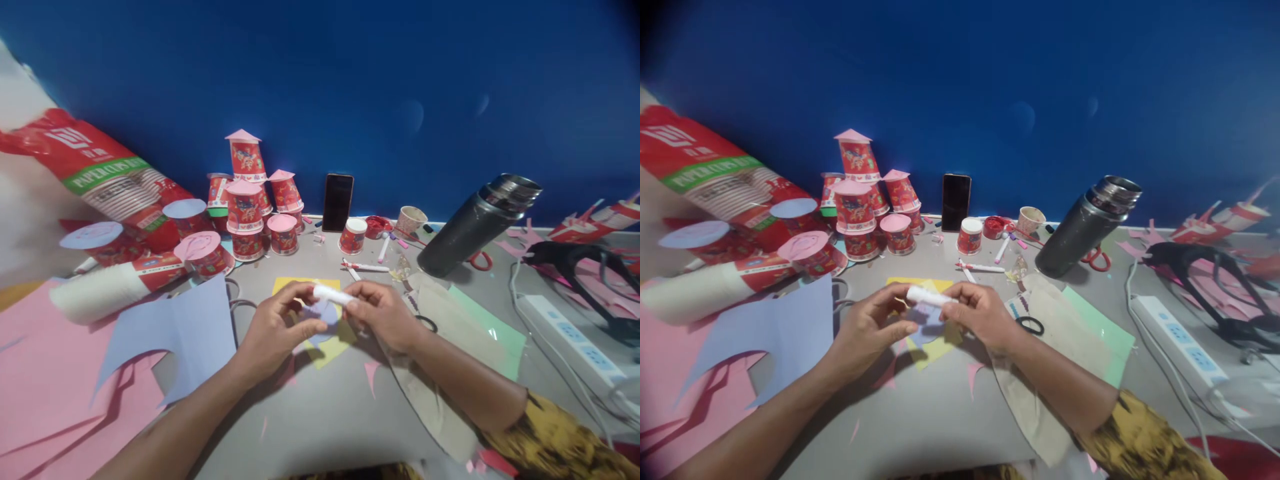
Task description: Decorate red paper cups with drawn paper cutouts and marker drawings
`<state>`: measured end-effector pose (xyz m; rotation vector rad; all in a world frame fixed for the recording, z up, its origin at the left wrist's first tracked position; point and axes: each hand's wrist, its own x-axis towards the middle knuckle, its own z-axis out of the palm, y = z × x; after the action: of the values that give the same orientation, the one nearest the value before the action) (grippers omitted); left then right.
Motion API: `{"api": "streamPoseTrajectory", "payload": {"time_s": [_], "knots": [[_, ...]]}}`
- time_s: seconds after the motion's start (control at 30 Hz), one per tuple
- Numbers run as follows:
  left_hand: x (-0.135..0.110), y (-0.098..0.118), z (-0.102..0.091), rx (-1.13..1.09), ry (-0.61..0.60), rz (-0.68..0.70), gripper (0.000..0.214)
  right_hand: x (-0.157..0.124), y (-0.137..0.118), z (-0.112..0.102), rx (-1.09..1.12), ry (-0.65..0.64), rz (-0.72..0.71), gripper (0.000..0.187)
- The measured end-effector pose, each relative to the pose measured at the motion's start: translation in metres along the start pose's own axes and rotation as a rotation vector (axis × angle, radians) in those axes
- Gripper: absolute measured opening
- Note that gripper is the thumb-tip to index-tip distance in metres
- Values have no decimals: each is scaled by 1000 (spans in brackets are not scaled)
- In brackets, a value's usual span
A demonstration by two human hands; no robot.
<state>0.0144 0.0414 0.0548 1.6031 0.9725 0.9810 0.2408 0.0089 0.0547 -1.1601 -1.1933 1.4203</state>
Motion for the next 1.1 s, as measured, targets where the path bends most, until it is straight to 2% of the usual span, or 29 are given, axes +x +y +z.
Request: {"api": "streamPoseTrajectory", "payload": {"time_s": [0.07, 0.13, 0.23, 0.33, 0.47, 0.83, 0.97, 1.1], "knots": [[6, -8, -4, 270, 24, 76, 38, 6, 0, -9, 48, 132, -32, 37], [12, -16, -6, 469, -20, 136, 43, 12, 2, -18, 103, 194, -37, 38], [18, -26, -6, 655, -154, 162, 47, 18, 4, -25, 58, 199, -15, 39], [21, -30, -5, 764, -237, 172, 41, 17, 1, -27, -142, 172, 32, 31], [23, -28, -6, 822, -286, 145, 38, 9, -7, -24, -406, 153, -24, 16], [22, -29, -3, 775, -269, 164, 19, 3, 1, -8, -569, 96, -118, 17], [19, -29, -6, 730, -300, 241, 20, 3, 2, -7, -639, 103, -154, 15], [14, -28, -11, 721, -367, 391, 16, 4, 3, -5, -672, 113, -165, 15]]}}
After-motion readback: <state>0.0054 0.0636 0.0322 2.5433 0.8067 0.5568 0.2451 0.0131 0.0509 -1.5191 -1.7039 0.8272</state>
